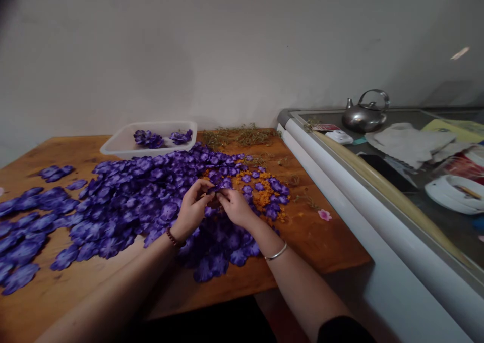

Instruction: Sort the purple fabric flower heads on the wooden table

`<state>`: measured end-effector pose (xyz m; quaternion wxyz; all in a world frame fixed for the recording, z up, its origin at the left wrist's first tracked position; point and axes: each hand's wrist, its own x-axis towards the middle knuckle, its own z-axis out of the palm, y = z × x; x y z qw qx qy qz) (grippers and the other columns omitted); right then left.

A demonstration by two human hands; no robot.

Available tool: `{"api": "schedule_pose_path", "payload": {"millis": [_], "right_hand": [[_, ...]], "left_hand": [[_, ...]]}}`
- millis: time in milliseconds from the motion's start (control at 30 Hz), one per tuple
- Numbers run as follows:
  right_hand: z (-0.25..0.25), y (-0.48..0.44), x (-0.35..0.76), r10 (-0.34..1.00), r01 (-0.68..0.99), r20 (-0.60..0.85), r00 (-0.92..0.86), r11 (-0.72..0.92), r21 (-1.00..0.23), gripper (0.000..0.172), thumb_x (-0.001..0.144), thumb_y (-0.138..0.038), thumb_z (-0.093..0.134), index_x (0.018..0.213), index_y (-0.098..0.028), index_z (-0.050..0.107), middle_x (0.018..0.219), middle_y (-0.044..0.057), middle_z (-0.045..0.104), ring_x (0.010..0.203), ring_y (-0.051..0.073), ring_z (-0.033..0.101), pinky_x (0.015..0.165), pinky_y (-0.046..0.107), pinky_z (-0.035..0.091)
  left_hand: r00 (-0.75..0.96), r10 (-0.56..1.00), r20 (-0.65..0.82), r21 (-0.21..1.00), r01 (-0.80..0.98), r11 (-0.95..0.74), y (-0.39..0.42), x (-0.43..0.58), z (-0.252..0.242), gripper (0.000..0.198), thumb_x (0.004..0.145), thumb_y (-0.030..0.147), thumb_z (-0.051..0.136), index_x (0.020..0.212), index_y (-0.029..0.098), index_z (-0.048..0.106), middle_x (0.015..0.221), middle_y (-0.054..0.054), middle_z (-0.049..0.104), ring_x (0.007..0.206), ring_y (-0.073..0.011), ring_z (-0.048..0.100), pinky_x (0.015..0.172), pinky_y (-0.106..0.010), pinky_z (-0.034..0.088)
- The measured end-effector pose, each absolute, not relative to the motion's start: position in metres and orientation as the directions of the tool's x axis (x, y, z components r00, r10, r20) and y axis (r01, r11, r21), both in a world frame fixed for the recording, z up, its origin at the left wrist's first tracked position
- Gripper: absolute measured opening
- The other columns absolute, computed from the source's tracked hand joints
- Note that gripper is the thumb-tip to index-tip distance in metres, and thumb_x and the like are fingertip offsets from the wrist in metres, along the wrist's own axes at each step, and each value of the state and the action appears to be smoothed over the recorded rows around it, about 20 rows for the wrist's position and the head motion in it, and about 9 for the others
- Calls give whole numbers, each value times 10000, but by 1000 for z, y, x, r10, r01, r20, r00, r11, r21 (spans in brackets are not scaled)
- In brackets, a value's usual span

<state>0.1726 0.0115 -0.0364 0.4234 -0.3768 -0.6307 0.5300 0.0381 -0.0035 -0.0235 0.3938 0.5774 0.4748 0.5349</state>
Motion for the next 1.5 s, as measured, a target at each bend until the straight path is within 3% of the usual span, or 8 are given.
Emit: {"api": "schedule_pose_path", "payload": {"millis": [367,467,733,1000,1167,1400,1500], "right_hand": [[-39,16,177,940,68,172,-294,200,-977,254,802,-411,562,831,-189,681,783,43,718,694,202,659,734,366,541],[-40,16,177,936,102,141,-322,183,-978,281,809,-435,568,829,-178,680,763,45,718,682,202,657,686,345,542],[-41,14,175,932,76,60,-356,93,-993,339,816,-507,552,826,-185,657,696,39,704,595,189,659,635,334,548],[-44,13,176,944,156,110,-311,165,-974,331,840,-497,525,750,-194,625,652,37,679,556,178,629,579,310,518],[-43,11,176,946,217,124,-300,195,-957,299,857,-451,511,714,-201,594,595,21,654,519,170,615,546,290,493],[-45,11,176,952,331,81,-296,181,-926,252,865,-341,491,651,-217,535,551,14,651,506,176,635,535,294,500],[-43,11,177,946,283,16,-325,113,-952,218,847,-363,518,692,-216,560,566,12,661,502,179,642,512,297,510]], "left_hand": [[1,955,298,896,344,-280,-6,39,-20,136,795,278,554,905,199,563,786,-3,636,739,-133,608,668,-230,473],[-10,957,289,881,394,-261,-6,35,-15,168,796,307,571,926,202,557,777,-2,628,736,-138,612,666,-237,479],[-70,984,163,966,216,-144,1,31,-15,285,724,317,645,925,206,477,755,13,614,644,-125,599,577,-223,447],[-18,984,177,979,109,-174,4,32,-20,261,724,291,626,820,214,397,654,69,494,500,-66,425,504,-191,326],[-3,981,194,974,116,-193,3,34,-25,234,736,257,598,780,214,372,648,68,458,559,-75,433,543,-191,339],[29,983,181,949,257,-182,6,31,-30,212,727,253,609,717,206,402,575,81,417,517,-79,390,513,-200,303],[29,983,180,957,228,-182,8,30,-28,235,696,265,650,695,198,425,567,79,448,506,-73,409,508,-194,315]]}}
